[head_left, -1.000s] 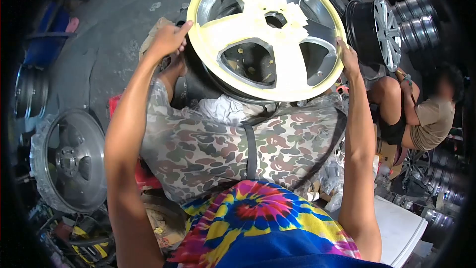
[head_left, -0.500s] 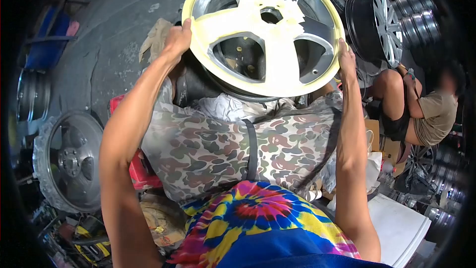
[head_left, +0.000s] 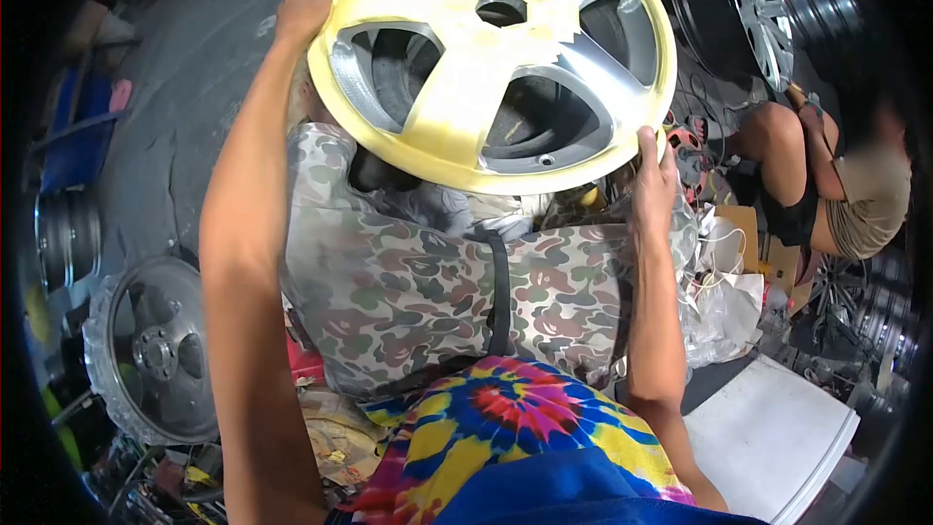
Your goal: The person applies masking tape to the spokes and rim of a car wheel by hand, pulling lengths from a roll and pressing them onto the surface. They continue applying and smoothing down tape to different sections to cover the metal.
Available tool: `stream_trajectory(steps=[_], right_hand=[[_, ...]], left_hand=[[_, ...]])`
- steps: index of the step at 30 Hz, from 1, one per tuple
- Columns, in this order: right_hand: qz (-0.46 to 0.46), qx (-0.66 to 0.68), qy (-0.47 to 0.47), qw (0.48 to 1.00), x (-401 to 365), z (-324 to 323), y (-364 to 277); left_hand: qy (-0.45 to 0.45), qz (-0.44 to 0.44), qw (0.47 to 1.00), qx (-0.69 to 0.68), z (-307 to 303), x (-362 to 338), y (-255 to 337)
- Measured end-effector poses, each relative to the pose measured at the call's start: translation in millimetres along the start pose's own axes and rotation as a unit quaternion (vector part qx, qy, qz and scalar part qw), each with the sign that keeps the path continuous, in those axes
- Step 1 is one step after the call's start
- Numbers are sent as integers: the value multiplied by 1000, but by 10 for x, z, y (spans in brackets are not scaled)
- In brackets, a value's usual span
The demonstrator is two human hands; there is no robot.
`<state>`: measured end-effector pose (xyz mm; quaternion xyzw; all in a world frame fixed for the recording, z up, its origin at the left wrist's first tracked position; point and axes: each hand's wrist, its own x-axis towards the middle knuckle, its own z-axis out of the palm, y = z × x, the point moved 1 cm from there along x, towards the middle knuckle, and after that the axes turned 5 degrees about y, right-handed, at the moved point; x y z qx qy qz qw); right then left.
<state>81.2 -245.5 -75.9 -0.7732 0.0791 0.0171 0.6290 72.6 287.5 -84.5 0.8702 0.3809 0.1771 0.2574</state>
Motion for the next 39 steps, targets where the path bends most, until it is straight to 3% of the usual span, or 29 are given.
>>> stream_trajectory(steps=[4, 6, 7, 8, 9, 10, 11, 12, 13, 14, 16, 19, 21, 29, 31, 33, 34, 39], right_hand=[[2, -16, -49, 999, -507, -296, -176], [-3, -95, -120, 988, -911, -408, -329], [8, -40, -108, 993, -1141, -285, -410], [-11, -119, -196, 973, -1220, -403, -366], [-97, -127, -240, 957, -1298, -359, -385], [-99, -122, -279, 948, -1386, -325, -413], [-126, -114, -302, 938, -1423, -280, -403], [-153, -105, -327, 927, -1441, -234, -393], [-151, -107, -326, 927, -1450, -189, -397], [-163, -105, -331, 924, -1450, -138, -419], [-176, -103, -339, 918, -1431, -87, -445], [-201, -95, -340, 914, -1391, -51, -471], [-241, -101, -344, 902, -1371, -30, -484], [-245, -102, -353, 897, -1371, 46, -440], [-243, -109, -355, 896, -1354, 56, -381], [-118, -82, -372, 917, -1337, 76, -270], [-117, -82, -372, 917, -1326, 91, -274], [-58, -66, -363, 928, -1310, 176, -301]], left_hand=[[105, 53, 992, 42, -319, -128, 243], [115, 130, 984, -30, -572, -342, 528], [111, 187, 971, -104, -648, -542, 716], [26, 183, 974, -132, -685, -742, 838], [-62, 177, 969, -159, -692, -955, 938], [-128, 191, 960, -163, -655, -1191, 1027], [-247, 215, 926, -185, -664, -1442, 1169], [-309, 231, 902, -196, -624, -1690, 1255], [-388, 207, 877, -193, -619, -1862, 1327], [-474, 128, 847, -205, -632, -2045, 1424], [-504, 259, 792, -227, -592, -2214, 1457], [-565, 238, 770, -176, -584, -2339, 1486], [-565, 240, 766, -190, -546, -2368, 1474], [-613, 212, 744, -164, -402, -2385, 1479], [-525, 296, 769, -213, -340, -2369, 1444], [-491, 312, 792, -187, -315, -2373, 1451], [-453, 327, 814, -161, -313, -2377, 1470], [-422, 342, 827, -147, -217, -2445, 1542]])
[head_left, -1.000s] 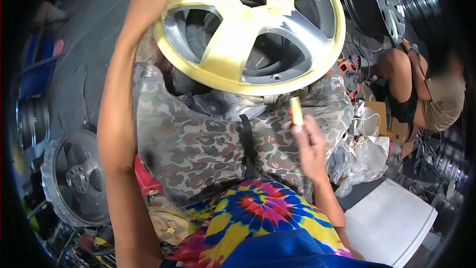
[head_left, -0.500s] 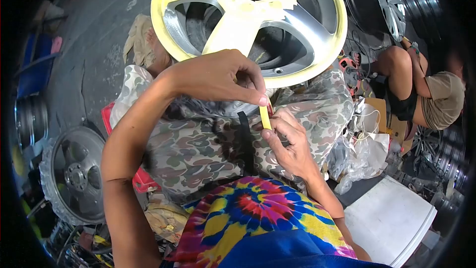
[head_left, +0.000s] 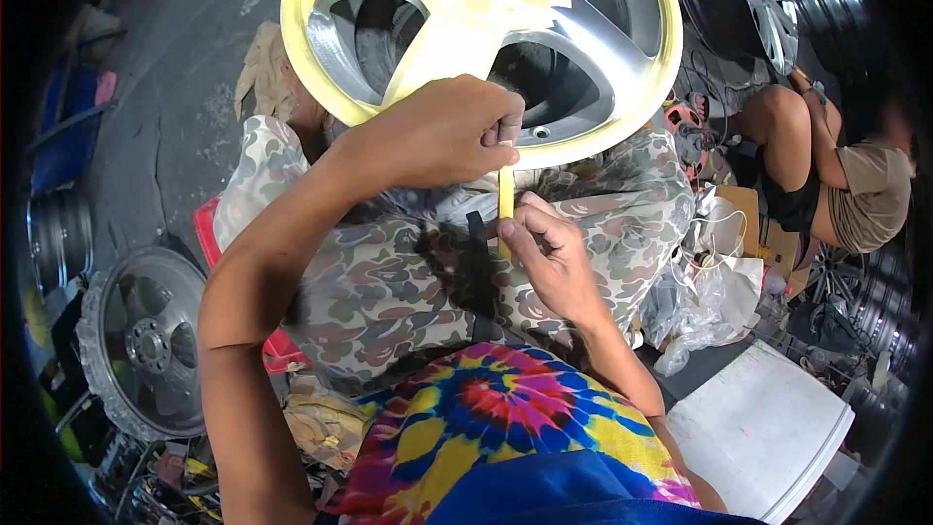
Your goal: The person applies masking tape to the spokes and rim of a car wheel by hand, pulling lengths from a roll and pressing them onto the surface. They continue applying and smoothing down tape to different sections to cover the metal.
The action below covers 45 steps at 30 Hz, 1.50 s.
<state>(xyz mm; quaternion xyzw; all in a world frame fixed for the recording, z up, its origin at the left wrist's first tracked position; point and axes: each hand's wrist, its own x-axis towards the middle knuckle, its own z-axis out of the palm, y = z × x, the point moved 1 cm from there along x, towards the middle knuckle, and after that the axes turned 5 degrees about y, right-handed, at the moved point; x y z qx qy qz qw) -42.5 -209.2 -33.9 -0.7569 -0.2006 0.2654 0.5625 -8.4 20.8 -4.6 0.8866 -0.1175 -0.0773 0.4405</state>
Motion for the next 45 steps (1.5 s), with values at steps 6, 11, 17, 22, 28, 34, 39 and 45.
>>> stream_trajectory(steps=[6, 11, 17, 22, 28, 34, 39, 45], right_hand=[[99, 38, 43, 993, -10, 21, 159], [189, 63, 25, 980, -19, -19, 196], [142, 21, 66, 987, -4, -13, 134], [-23, -107, 96, 989, 111, 8, 300], [-144, -328, 178, 916, 166, -147, 194], [-131, -317, 139, 929, 123, -206, 230], [-87, -223, 48, 970, 153, -81, 257], [21, -5, 121, 992, -49, 52, 242]], left_hand=[[2, 7, 999, 36, 23, 30, 29], [-16, -35, 999, 1, -1, 62, 91], [-3, -27, 999, 47, 3, 75, 100], [5, -25, 993, 115, 83, 78, 41], [42, -11, 988, 146, 163, 56, 58], [106, 65, 984, 127, 263, 21, -58], [39, 8, 990, 135, 135, 108, -10], [33, 48, 994, 90, 84, 117, 18]])
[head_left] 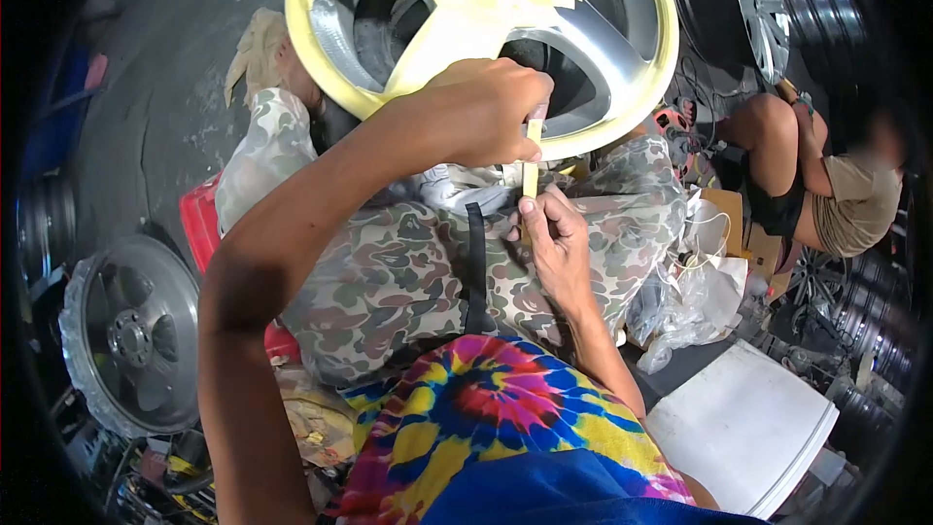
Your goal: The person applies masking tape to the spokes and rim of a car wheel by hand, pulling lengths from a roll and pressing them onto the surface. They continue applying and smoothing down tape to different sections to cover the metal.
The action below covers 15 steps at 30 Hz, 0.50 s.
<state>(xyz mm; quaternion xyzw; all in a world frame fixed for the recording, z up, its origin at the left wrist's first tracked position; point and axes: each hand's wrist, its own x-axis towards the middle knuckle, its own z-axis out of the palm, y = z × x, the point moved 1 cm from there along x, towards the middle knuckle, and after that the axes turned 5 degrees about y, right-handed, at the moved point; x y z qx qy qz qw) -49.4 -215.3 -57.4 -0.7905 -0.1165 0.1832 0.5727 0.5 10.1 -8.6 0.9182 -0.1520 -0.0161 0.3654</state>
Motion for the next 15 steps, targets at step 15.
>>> stream_trajectory(steps=[15], right_hand=[[-166, -356, 118, 912, 395, -611, 390]], left_hand=[[-59, -70, 993, 79, -1, 75, 63]])
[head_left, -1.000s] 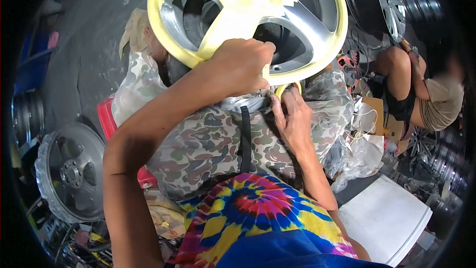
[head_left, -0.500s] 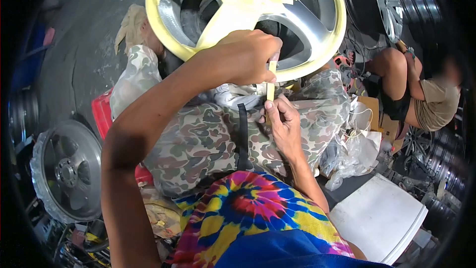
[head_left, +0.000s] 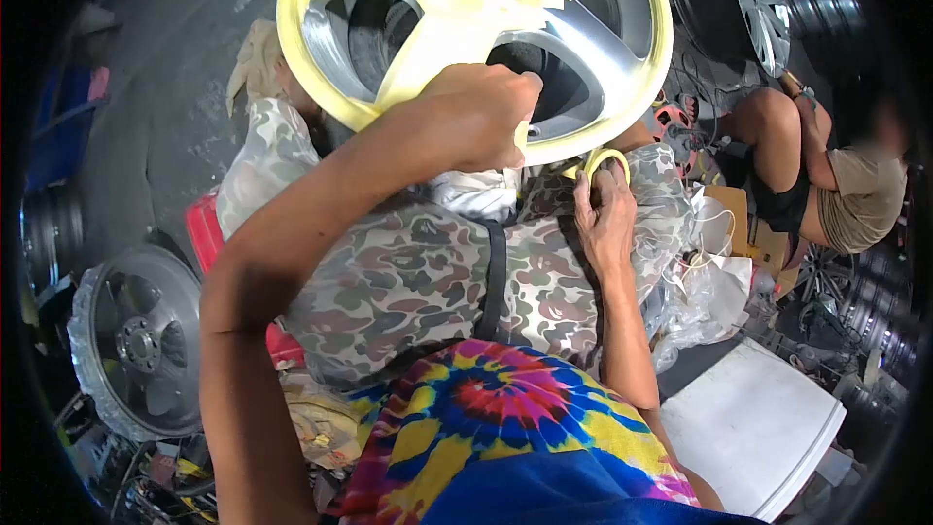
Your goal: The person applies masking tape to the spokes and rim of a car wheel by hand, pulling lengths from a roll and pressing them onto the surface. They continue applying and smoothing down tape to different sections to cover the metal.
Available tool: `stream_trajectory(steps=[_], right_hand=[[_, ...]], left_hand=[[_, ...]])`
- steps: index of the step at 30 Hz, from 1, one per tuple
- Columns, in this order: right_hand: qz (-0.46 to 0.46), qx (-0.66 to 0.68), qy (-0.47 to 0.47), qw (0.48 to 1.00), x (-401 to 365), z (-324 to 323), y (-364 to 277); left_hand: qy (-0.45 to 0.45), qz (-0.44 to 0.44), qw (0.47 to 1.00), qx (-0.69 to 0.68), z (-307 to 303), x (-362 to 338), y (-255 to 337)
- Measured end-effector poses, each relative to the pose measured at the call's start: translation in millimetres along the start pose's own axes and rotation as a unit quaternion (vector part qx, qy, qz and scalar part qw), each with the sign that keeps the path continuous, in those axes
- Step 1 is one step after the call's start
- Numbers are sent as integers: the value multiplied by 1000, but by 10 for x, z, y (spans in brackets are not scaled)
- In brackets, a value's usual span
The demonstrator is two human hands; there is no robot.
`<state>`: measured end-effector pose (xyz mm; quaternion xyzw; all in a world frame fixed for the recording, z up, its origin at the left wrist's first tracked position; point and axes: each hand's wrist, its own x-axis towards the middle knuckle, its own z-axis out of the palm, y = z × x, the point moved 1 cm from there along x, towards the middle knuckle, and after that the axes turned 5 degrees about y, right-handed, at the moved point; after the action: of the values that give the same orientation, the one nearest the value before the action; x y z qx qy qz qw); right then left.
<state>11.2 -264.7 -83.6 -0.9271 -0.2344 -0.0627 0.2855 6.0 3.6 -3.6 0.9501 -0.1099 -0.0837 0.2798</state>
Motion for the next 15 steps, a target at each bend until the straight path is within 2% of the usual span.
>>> stream_trajectory(steps=[1, 3, 4, 5, 6, 10, 12, 13, 15], right_hand=[[1, -6, -6, 1000, -70, -50, 2], [113, 111, 35, 987, -71, -85, 53], [192, 210, 49, 958, -81, -93, 79], [268, 305, 63, 912, -85, -99, 87], [275, 341, 68, 896, -50, -161, 19], [246, 449, 120, 851, 168, -504, -123], [234, 483, 123, 835, 286, -683, -259], [236, 483, 127, 834, 345, -717, -318], [144, 384, 79, 909, 493, -701, -467]], left_hand=[[-1, 0, 1000, -8, 17, -24, 17], [7, -5, 1000, -19, -42, -36, 9], [6, -7, 1000, -19, -21, -52, -13], [28, 31, 998, -48, -3, -60, -44], [52, 71, 993, -75, -8, -60, -64], [21, 56, 996, -72, -52, -14, -42], [140, 104, 985, -20, -82, -84, -67], [137, 107, 985, -21, -160, -108, -26], [191, -53, 952, -234, -347, -146, -6]])
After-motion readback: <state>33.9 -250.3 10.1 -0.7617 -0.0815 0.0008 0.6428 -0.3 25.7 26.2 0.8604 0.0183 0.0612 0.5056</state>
